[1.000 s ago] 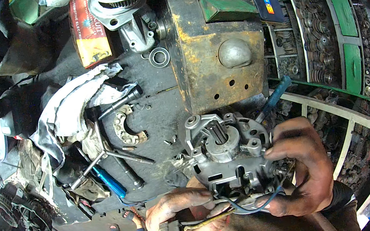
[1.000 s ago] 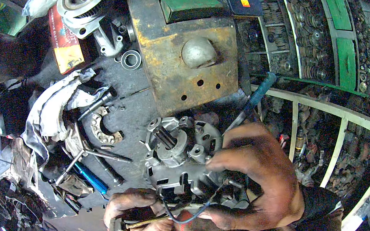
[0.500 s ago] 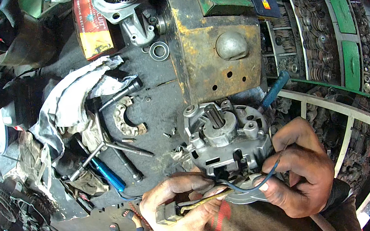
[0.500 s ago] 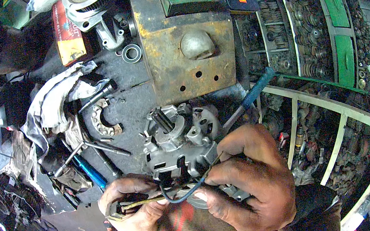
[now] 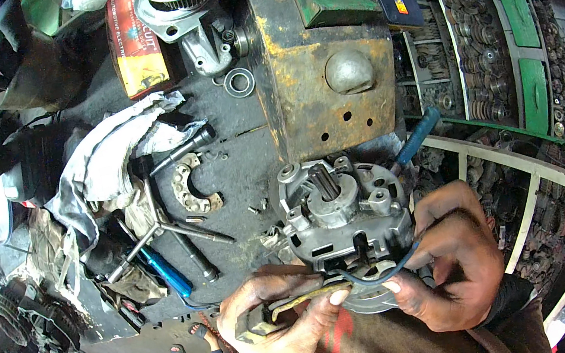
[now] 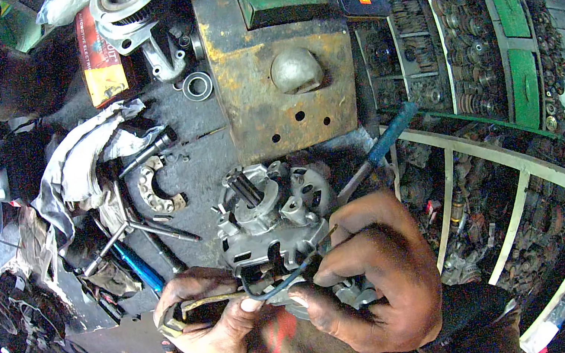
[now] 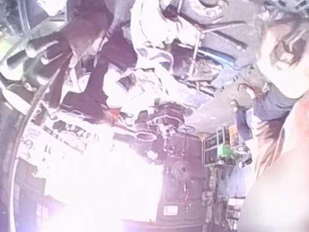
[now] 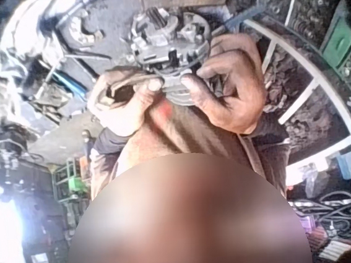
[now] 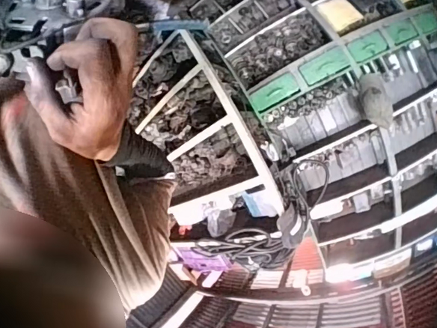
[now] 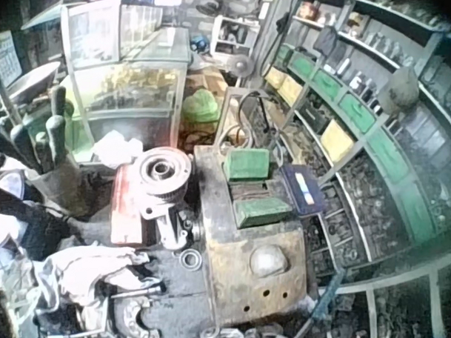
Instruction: The person holds a small electrical component, likely an alternator, and uses a multimeter to test its terminals. They rotate the component to access different points and then use a screwdriver to adjust internal parts.
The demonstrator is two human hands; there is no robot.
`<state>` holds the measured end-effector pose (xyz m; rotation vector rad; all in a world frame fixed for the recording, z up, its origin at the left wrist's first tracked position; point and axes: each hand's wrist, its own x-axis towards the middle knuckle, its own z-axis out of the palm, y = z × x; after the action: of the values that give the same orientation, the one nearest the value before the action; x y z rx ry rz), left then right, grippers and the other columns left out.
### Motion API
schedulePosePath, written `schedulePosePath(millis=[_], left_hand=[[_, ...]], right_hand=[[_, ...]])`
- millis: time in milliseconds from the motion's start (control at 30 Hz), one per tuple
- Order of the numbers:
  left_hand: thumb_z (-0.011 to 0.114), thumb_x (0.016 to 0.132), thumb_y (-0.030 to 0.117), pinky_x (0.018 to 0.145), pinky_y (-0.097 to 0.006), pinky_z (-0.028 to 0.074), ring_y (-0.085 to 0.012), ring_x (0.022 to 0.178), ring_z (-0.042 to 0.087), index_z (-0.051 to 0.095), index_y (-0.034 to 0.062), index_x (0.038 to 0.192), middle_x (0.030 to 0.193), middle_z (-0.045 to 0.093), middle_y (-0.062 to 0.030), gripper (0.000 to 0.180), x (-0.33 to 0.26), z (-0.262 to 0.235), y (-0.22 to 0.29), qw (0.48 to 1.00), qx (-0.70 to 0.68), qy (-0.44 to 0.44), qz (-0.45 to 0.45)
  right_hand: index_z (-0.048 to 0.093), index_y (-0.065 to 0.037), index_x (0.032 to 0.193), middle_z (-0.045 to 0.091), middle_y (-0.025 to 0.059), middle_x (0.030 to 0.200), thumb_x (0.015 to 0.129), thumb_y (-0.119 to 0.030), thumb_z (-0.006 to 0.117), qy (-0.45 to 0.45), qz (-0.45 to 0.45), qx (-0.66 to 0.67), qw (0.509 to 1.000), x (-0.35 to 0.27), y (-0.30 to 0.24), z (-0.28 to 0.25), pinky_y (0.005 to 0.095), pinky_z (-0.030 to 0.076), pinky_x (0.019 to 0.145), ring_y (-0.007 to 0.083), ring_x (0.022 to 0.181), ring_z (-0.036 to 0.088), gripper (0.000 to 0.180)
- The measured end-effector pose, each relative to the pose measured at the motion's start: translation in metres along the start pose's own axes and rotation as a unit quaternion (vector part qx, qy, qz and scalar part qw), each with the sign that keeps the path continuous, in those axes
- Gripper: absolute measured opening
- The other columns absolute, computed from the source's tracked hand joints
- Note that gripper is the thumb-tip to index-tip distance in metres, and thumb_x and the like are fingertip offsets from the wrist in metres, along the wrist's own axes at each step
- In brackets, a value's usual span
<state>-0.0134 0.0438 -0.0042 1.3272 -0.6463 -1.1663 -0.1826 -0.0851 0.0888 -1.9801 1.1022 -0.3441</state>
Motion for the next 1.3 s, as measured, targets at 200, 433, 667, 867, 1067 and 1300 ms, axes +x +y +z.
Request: schedulePosePath(millis=[200, 433, 667, 867, 1067, 1300], left_hand=[[0.093, 0.077, 0.007, 0.068, -0.035, 0.061, -0.0233, 0.078, 0.076, 0.065, 0.0001, 0.093, 0.086, 0.076, -0.0177, 0.033, -0.001, -0.001, -0.005, 1.000, -0.006, -0.001, 0.011], [0.094, 0.077, 0.011, 0.066, -0.034, 0.060, -0.0226, 0.077, 0.076, 0.067, 0.0016, 0.090, 0.084, 0.076, -0.0150, 0.032, -0.006, -0.001, -0.009, 1.000, -0.020, 0.015, 0.001], [0.094, 0.075, 0.010, 0.065, -0.033, 0.059, -0.0229, 0.075, 0.076, 0.069, 0.0014, 0.088, 0.085, 0.076, -0.0156, 0.029, 0.003, -0.002, -0.012, 0.999, -0.018, -0.011, 0.040], [0.090, 0.078, 0.007, 0.072, -0.034, 0.060, -0.0262, 0.084, 0.076, 0.072, -0.0006, 0.096, 0.092, 0.076, -0.0174, 0.027, -0.001, -0.011, -0.012, 0.997, -0.057, -0.056, 0.009], [0.092, 0.075, 0.006, 0.077, -0.038, 0.062, -0.0288, 0.089, 0.077, 0.071, -0.0018, 0.105, 0.096, 0.076, -0.0179, 0.037, 0.008, -0.013, -0.015, 0.991, -0.059, -0.082, 0.087], [0.094, 0.075, 0.010, 0.074, -0.040, 0.061, -0.0300, 0.084, 0.076, 0.070, -0.0014, 0.103, 0.092, 0.075, -0.0173, 0.038, 0.010, -0.016, -0.021, 0.987, -0.077, -0.104, 0.093]], right_hand=[[0.069, -0.008, 0.095, 0.062, 0.0128, 0.100, 0.072, -0.011, 0.090, -0.021, -0.029, -0.023, 0.999, 0.001, 0.005, -0.001, 0.0379, 0.050, 0.074, 0.0240, 0.084, 0.060, 0.031], [0.071, -0.009, 0.098, 0.061, 0.0124, 0.101, 0.073, -0.014, 0.090, -0.019, -0.010, -0.022, 1.000, -0.007, 0.006, -0.002, 0.0369, 0.049, 0.074, 0.0235, 0.087, 0.059, 0.032], [0.072, -0.009, 0.099, 0.061, 0.0135, 0.103, 0.074, -0.016, 0.090, -0.018, 0.001, -0.036, 0.999, -0.008, 0.006, -0.002, 0.0365, 0.049, 0.073, 0.0232, 0.085, 0.059, 0.032], [0.071, -0.009, 0.100, 0.059, 0.0127, 0.105, 0.074, -0.017, 0.090, -0.050, 0.009, -0.041, 0.998, -0.011, 0.007, -0.006, 0.0352, 0.048, 0.068, 0.0209, 0.082, 0.057, 0.033], [0.070, -0.011, 0.100, 0.056, 0.0124, 0.107, 0.075, -0.022, 0.090, -0.025, -0.014, -0.039, 0.999, -0.017, 0.017, -0.005, 0.0298, 0.045, 0.063, 0.0182, 0.081, 0.053, 0.033], [0.071, -0.013, 0.099, 0.056, 0.0152, 0.108, 0.076, -0.024, 0.088, -0.041, 0.020, -0.090, 0.995, -0.017, 0.005, -0.007, 0.0352, 0.046, 0.076, 0.0222, 0.090, 0.053, 0.031]])
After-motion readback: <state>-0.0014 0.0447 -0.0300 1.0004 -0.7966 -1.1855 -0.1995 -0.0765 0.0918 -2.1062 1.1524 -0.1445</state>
